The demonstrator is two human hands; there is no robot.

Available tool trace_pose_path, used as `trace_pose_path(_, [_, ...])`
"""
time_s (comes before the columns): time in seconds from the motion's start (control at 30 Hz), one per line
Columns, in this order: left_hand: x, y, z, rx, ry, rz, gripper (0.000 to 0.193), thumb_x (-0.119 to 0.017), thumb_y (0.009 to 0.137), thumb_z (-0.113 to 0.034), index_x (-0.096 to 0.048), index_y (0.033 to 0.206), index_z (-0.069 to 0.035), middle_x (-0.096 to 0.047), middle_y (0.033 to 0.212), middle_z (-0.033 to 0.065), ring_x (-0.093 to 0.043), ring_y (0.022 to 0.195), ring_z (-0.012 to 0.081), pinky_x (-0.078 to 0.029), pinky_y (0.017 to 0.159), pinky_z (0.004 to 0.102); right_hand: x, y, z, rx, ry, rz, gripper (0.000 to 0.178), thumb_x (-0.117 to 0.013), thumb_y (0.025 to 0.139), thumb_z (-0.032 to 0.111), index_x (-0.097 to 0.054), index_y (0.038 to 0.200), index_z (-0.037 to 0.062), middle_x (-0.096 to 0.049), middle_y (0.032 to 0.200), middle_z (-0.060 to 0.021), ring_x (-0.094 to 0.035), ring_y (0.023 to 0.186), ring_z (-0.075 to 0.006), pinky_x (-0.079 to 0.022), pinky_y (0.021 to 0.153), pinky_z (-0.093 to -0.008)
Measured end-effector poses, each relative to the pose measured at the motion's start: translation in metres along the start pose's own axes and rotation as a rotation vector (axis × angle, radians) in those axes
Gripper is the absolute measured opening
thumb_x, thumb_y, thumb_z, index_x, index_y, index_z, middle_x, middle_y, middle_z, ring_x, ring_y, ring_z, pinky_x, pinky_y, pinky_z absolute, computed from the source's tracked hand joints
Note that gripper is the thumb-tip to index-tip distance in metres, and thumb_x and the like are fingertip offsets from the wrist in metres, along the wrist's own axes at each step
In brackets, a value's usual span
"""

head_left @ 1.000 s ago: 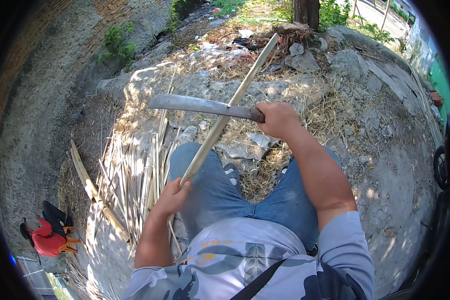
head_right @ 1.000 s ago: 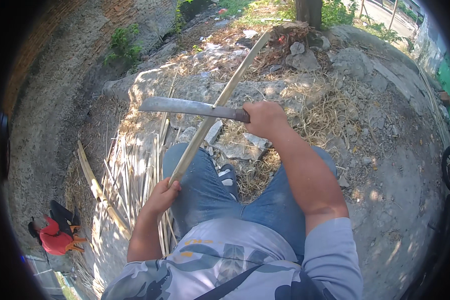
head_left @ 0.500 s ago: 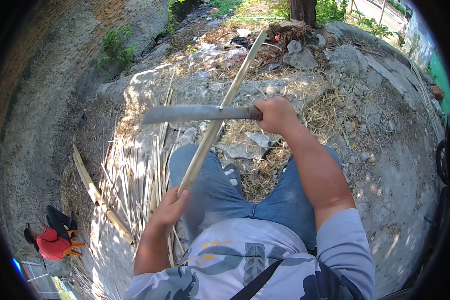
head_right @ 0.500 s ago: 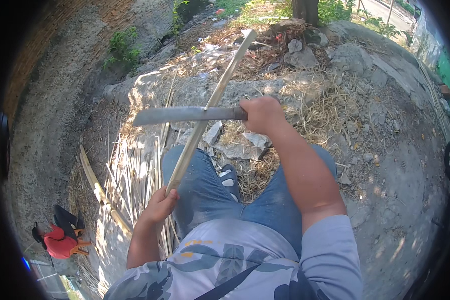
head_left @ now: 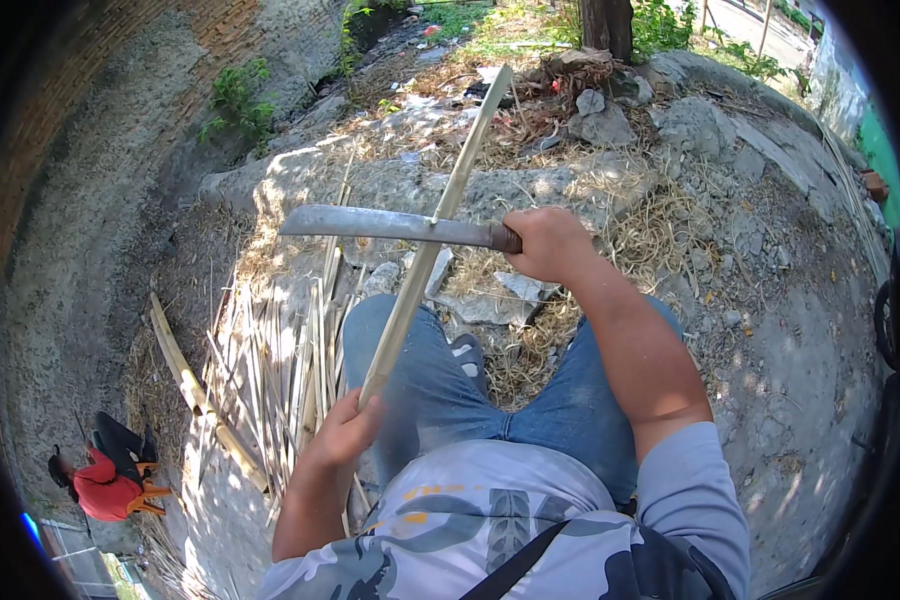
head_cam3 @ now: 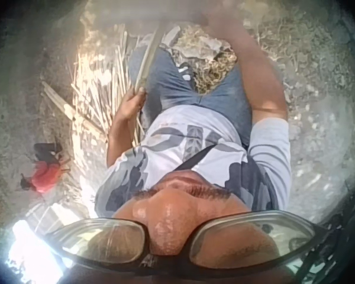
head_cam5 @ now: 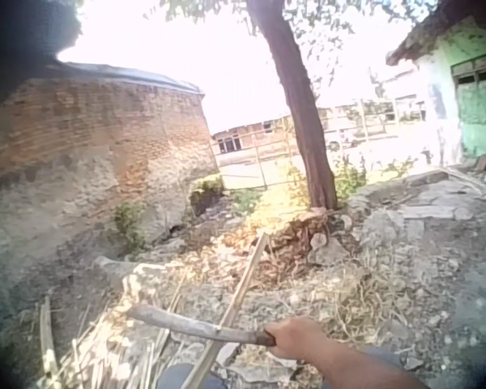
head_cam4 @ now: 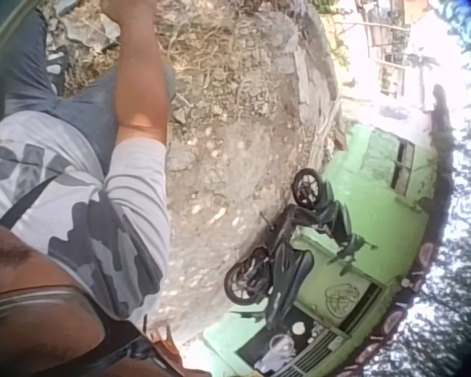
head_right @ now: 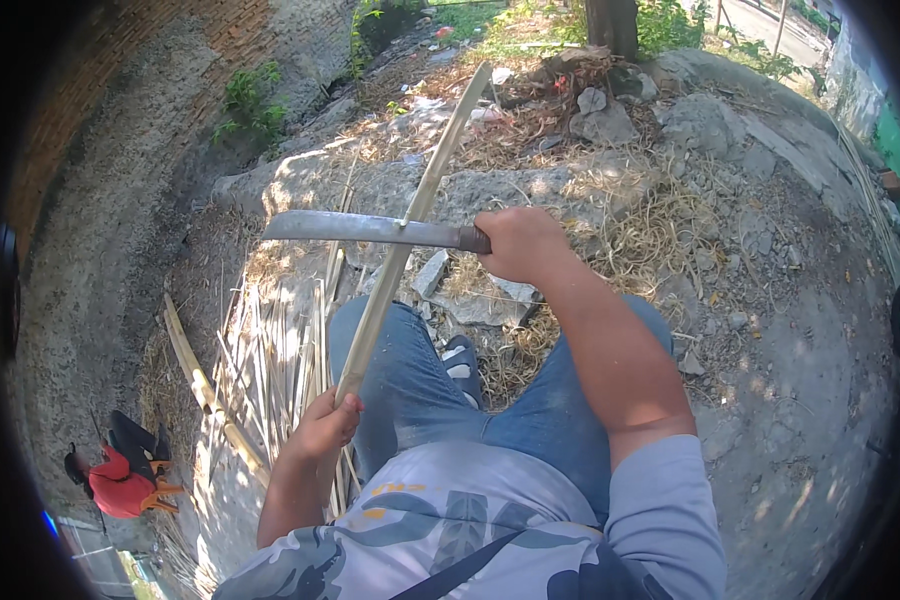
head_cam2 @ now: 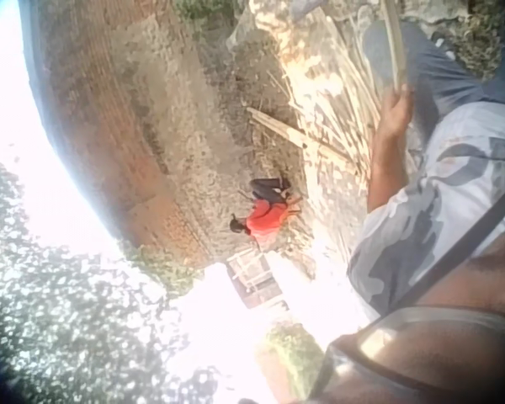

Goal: The person scrapes a bamboo strip using a machete, places it onto the pile, selects another bamboo strip, and splits it lengthwise using the machete.

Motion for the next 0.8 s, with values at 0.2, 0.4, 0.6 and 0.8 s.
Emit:
trace_pose_path(0.2, [0.008,0.0,0.0,-0.031,0.161,-0.068,0.035,-0.057,0.104,-0.037,-0.061,0.11,-0.003,-0.053,0.074,-0.005,-0.046,0.062,0.0055,-0.038,0.054,0.0252,-0.013,-0.004,-0.01,-0.034,0.243,0.1,0.02,-0.074,0.077,0.028,-0.068,0.089,0.0135,-0.072,0.085,-0.0124,-0.071,0.087,-0.0351,-0.056,0.075,-0.0507])
trace_pose_path(0.4, [-0.001,0.007,-0.006,-0.03,0.217,-0.073,0.035,-0.055,0.104,-0.036,-0.061,0.109,-0.002,-0.053,0.074,-0.0048,-0.047,0.062,0.0055,-0.041,0.055,0.0266,0.01,-0.009,0.027,0.218,0.018,-0.059,0.015,-0.074,0.072,0.022,-0.065,0.082,0.0136,-0.067,0.073,-0.0111,-0.068,0.075,-0.0358,-0.053,0.067,-0.0495])
trace_pose_path(0.6, [0.007,-0.006,-0.017,-0.116,0.155,-0.055,0.032,-0.055,0.105,-0.034,-0.062,0.11,-0.003,-0.053,0.073,-0.0046,-0.045,0.061,0.0059,-0.039,0.053,0.0262,0.024,-0.004,-0.015,0.033,0.007,-0.125,0.016,-0.075,0.072,0.022,-0.065,0.082,0.0135,-0.067,0.074,-0.0115,-0.067,0.076,-0.0375,-0.053,0.069,-0.0517])
trace_pose_path(0.8, [0.009,0.004,-0.001,-0.047,0.138,-0.065,0.035,-0.055,0.105,-0.036,-0.061,0.112,-0.002,-0.053,0.073,-0.0043,-0.047,0.061,0.006,-0.039,0.053,0.0264,0.015,-0.005,-0.008,0.07,0.028,-0.153,0.016,-0.074,0.074,0.023,-0.065,0.083,0.0135,-0.067,0.073,-0.012,-0.068,0.074,-0.0373,-0.053,0.067,-0.051])
Point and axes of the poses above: each hand's wrist, its own y-axis towards the middle knuckle, its own x-axis out of the back of the hand, z = x × y, the point moved 10 cm from there along y, towards the middle knuckle
